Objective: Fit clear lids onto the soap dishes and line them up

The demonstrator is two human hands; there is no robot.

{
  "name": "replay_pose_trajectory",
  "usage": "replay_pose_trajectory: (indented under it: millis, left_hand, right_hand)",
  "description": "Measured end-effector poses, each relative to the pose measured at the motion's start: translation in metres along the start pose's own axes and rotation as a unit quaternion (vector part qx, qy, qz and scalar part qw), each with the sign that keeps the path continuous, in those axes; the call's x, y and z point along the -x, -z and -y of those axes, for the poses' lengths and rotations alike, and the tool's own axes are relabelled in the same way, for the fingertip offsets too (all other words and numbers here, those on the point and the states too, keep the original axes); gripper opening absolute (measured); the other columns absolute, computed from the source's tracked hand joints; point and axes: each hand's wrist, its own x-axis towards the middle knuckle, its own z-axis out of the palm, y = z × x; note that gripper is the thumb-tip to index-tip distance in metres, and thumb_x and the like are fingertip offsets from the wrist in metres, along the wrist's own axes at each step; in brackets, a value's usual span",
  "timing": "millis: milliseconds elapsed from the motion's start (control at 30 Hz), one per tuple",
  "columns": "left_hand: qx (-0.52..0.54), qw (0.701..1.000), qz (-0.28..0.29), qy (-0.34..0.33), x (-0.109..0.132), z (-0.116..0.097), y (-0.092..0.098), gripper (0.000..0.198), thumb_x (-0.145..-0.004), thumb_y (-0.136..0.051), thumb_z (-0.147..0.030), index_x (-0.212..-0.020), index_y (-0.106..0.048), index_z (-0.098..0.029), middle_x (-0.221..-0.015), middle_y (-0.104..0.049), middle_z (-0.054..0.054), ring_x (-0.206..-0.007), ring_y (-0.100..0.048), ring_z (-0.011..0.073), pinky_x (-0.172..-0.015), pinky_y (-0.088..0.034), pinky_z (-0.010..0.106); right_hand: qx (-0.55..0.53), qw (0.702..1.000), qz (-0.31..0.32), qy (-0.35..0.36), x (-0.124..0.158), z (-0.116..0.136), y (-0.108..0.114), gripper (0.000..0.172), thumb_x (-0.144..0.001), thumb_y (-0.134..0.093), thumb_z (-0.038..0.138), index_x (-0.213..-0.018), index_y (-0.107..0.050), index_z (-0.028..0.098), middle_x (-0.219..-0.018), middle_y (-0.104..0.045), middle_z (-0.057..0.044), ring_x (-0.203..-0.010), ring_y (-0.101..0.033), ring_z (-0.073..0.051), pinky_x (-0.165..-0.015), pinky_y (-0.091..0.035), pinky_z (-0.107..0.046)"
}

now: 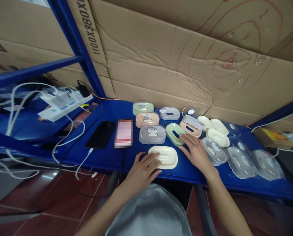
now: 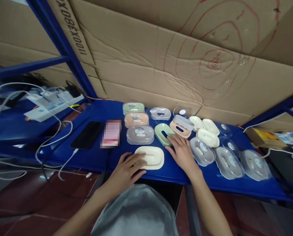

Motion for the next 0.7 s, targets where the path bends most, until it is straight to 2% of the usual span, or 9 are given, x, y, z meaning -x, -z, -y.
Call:
replay_pose_trajectory:
  millis: [67,167,267,333,433,533,600,700]
  left_hand:
    - [0.022,1.0,-0.007,-0.004,0.002,0.004,-0.002,0.02,-0.106,-0.064,-0.025,-0.125,-0.068,-0.024,-0.144,-0.068,0.01,-0.132,-0.065,0.029,-0.116,-0.045,0.056]
    - [0.059,0.998,-0.035,0.002,0.006,0.009,-0.005,0.029,-0.104,-0.066,-0.022,-0.133,-0.064,-0.026,-0.144,-0.067,0.01,-0.134,-0.063,0.0284,-0.114,-0.051,0.053]
    - [0.097,0.992,-0.062,0.053,0.01,0.011,-0.007,0.047,-0.103,-0.067,-0.021,-0.147,-0.056,-0.031,-0.161,-0.05,0.011,-0.146,-0.055,0.0292,-0.118,-0.052,0.051]
    - [0.124,0.985,-0.069,0.094,0.011,0.011,-0.006,0.061,-0.101,-0.069,-0.019,-0.156,-0.048,-0.035,-0.17,-0.035,0.011,-0.15,-0.051,0.0299,-0.12,-0.052,0.05]
    - [0.144,0.98,-0.066,0.119,0.01,0.01,-0.005,0.072,-0.1,-0.07,-0.019,-0.162,-0.039,-0.038,-0.175,-0.026,0.011,-0.152,-0.05,0.0312,-0.122,-0.051,0.051]
    - [0.141,0.983,-0.055,0.108,0.009,0.011,-0.004,0.076,-0.101,-0.068,-0.017,-0.165,-0.035,-0.041,-0.176,-0.025,0.01,-0.156,-0.044,0.0319,-0.123,-0.049,0.052]
    - [0.138,0.985,-0.049,0.088,0.008,0.012,-0.004,0.075,-0.102,-0.066,-0.016,-0.165,-0.035,-0.042,-0.175,-0.028,0.008,-0.158,-0.042,0.0311,-0.124,-0.048,0.052]
    - [0.144,0.985,-0.045,0.081,0.009,0.013,-0.005,0.074,-0.102,-0.066,-0.016,-0.165,-0.036,-0.042,-0.174,-0.032,0.008,-0.154,-0.048,0.0295,-0.122,-0.05,0.05]
  right_hand:
    - [0.018,1.0,-0.006,-0.017,-0.005,-0.006,-0.01,0.037,-0.105,-0.06,0.043,-0.135,-0.072,0.025,-0.138,-0.072,-0.012,-0.133,-0.063,-0.036,-0.11,-0.05,-0.058]
    - [-0.046,0.998,-0.037,-0.032,0.0,-0.009,-0.011,0.035,-0.106,-0.058,0.044,-0.131,-0.073,0.025,-0.132,-0.075,-0.011,-0.128,-0.067,-0.032,-0.111,-0.053,-0.054]
    - [-0.131,0.99,-0.041,-0.035,0.021,-0.006,0.002,0.035,-0.107,-0.059,0.041,-0.137,-0.069,0.027,-0.139,-0.071,-0.009,-0.133,-0.065,-0.028,-0.116,-0.053,-0.05]
    - [-0.165,0.986,-0.012,-0.028,0.039,0.0,0.011,0.036,-0.107,-0.059,0.037,-0.141,-0.066,0.03,-0.145,-0.068,-0.008,-0.138,-0.062,-0.027,-0.118,-0.051,-0.052]
    - [-0.187,0.982,0.03,-0.009,0.063,0.013,0.016,0.036,-0.107,-0.057,0.03,-0.142,-0.065,0.032,-0.146,-0.067,-0.007,-0.144,-0.058,-0.027,-0.12,-0.051,-0.053]
    - [-0.181,0.982,0.049,0.012,0.073,0.029,0.013,0.035,-0.109,-0.052,0.026,-0.14,-0.067,0.033,-0.142,-0.07,-0.006,-0.145,-0.057,-0.026,-0.117,-0.053,-0.053]
    - [-0.15,0.986,0.068,0.036,0.072,0.039,0.007,0.039,-0.108,-0.055,0.029,-0.146,-0.062,0.034,-0.146,-0.067,-0.006,-0.147,-0.054,-0.027,-0.119,-0.051,-0.055]
    - [-0.086,0.99,0.072,0.08,0.065,0.052,-0.001,0.045,-0.107,-0.06,0.03,-0.152,-0.057,0.033,-0.151,-0.065,-0.005,-0.145,-0.055,-0.027,-0.119,-0.047,-0.055]
